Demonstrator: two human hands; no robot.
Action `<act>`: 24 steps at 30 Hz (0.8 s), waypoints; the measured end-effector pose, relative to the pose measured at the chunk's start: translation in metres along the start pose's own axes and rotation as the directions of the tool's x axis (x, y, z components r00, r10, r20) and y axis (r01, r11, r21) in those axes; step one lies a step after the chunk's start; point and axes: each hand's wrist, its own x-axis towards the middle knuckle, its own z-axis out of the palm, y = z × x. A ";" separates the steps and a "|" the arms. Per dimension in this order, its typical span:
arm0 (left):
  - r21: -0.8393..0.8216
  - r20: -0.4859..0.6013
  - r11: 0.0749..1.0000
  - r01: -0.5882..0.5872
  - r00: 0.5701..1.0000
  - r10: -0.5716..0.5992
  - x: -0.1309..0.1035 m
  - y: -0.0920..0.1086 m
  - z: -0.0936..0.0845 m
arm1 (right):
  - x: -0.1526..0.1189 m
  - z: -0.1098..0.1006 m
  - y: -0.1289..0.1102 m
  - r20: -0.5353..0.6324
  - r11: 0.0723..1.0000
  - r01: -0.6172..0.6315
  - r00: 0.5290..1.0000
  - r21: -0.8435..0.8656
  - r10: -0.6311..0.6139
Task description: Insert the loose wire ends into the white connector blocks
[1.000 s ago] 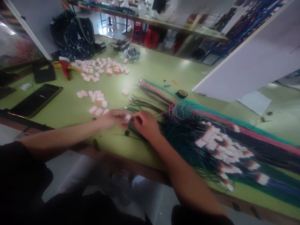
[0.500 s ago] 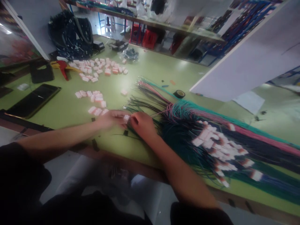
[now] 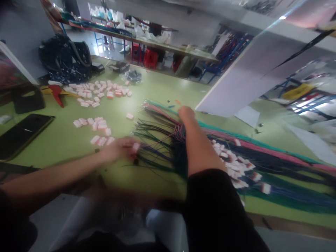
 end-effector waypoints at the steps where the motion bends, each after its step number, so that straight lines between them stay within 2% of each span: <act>1: 0.006 0.011 1.000 -0.003 1.000 0.003 0.001 -0.001 -0.001 | 0.002 0.006 -0.001 0.003 1.000 -0.002 1.000 -0.004 0.002; 4: 0.022 0.029 1.000 -0.003 1.000 0.002 0.003 -0.002 -0.003 | 0.005 0.017 -0.002 0.018 1.000 -0.009 1.000 -0.020 0.009; 9: 0.018 0.042 1.000 0.012 0.999 -0.013 0.003 -0.002 -0.003 | 0.006 0.019 0.008 -0.029 0.999 -0.035 0.999 0.034 0.036; 17: 0.016 0.005 0.999 0.030 1.000 -0.031 -0.002 0.007 0.004 | 0.000 0.013 0.022 -0.149 0.958 -0.183 0.964 0.219 0.218; 19: 0.019 0.001 0.999 0.029 1.000 -0.029 -0.002 0.007 0.004 | -0.003 0.011 0.022 -0.136 0.954 -0.145 0.973 0.263 0.185; 22: 0.019 0.009 1.000 0.017 1.000 -0.017 -0.001 0.006 0.003 | -0.009 0.008 0.026 -0.092 0.957 -0.039 0.993 0.288 0.068; 24: 0.018 0.023 1.000 0.006 1.000 -0.006 0.000 0.004 0.002 | -0.014 0.006 0.034 -0.113 0.963 -0.004 0.993 0.269 0.036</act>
